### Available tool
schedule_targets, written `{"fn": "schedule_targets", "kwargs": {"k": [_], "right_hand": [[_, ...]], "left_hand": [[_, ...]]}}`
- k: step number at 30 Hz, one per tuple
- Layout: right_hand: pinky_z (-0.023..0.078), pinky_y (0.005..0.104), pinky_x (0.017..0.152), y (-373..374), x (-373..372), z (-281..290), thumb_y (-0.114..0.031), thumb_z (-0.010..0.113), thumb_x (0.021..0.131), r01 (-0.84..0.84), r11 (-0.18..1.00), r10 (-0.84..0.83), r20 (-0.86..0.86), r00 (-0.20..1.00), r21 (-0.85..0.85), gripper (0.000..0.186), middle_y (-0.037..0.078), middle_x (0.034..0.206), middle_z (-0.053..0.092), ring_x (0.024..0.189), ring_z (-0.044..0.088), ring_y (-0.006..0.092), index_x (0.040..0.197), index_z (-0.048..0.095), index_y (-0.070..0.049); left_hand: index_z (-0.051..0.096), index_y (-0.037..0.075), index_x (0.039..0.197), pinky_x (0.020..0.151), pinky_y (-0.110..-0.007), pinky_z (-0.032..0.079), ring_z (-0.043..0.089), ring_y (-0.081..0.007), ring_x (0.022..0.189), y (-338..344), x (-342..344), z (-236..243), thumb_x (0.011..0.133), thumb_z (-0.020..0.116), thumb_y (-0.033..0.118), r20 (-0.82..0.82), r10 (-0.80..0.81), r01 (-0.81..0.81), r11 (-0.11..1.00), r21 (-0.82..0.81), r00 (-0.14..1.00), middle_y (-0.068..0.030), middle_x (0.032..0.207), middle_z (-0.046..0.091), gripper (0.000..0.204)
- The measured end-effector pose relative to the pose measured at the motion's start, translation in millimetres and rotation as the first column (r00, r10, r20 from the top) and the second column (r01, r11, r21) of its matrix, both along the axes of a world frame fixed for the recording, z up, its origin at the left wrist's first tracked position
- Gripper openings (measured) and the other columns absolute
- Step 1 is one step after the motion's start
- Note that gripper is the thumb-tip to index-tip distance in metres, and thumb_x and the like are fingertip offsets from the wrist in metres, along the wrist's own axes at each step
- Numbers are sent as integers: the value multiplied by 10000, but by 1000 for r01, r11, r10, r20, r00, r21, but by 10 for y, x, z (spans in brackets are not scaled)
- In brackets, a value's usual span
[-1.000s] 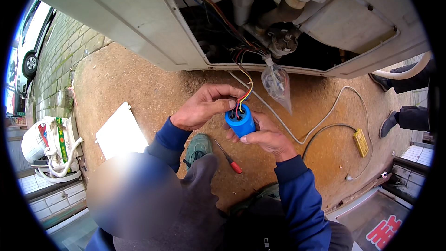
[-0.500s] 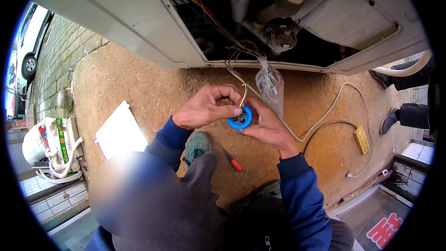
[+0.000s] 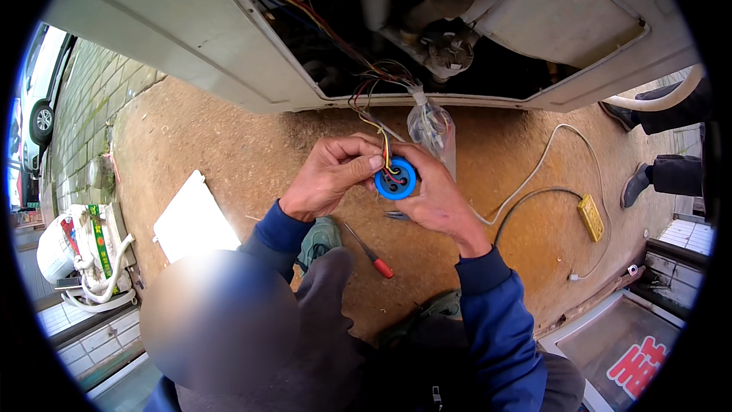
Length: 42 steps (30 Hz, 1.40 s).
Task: The person opens the bottom panel of a white appliance and uses pliers and a screwdriver to manipulate internal wires and components. They handle a blue cylindrical part and connect wires within the machine's interior.
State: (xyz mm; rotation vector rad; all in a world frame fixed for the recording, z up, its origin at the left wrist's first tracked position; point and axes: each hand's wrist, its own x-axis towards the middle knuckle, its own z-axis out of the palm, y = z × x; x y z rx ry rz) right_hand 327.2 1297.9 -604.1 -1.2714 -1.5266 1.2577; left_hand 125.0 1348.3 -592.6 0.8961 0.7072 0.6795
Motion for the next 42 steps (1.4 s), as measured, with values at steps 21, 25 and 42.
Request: {"fn": "schedule_targets", "kwargs": {"k": [21,25,42], "right_hand": [[487,332,957,-28,134,50,-75,734,750,-57,982,29,-157,987,-179,600,106,1147,635,1090,611,197,1317,548,-2],[470,367,1004,-3,183,175,-131,759,726,-2,1000,2,26,1000,-16,618,150,1193,628,1141,616,269,1295,562,8],[491,352,788,-45,98,142,-130,702,748,-176,978,176,-7,984,-115,397,126,927,601,865,601,208,1090,558,10]], "left_hand": [[660,9,1064,781,-250,544,645,-113,906,-120,76,-26,981,650,54,204,127,-87,978,-191,971,-45,1044,677,95],[657,18,1058,802,-257,546,649,-117,928,-109,72,-10,966,673,59,172,172,-133,967,-219,970,-45,1051,679,102],[664,37,1049,761,-228,550,669,-85,867,-74,109,66,922,746,64,53,29,-20,985,-169,998,-12,965,698,154]]}}
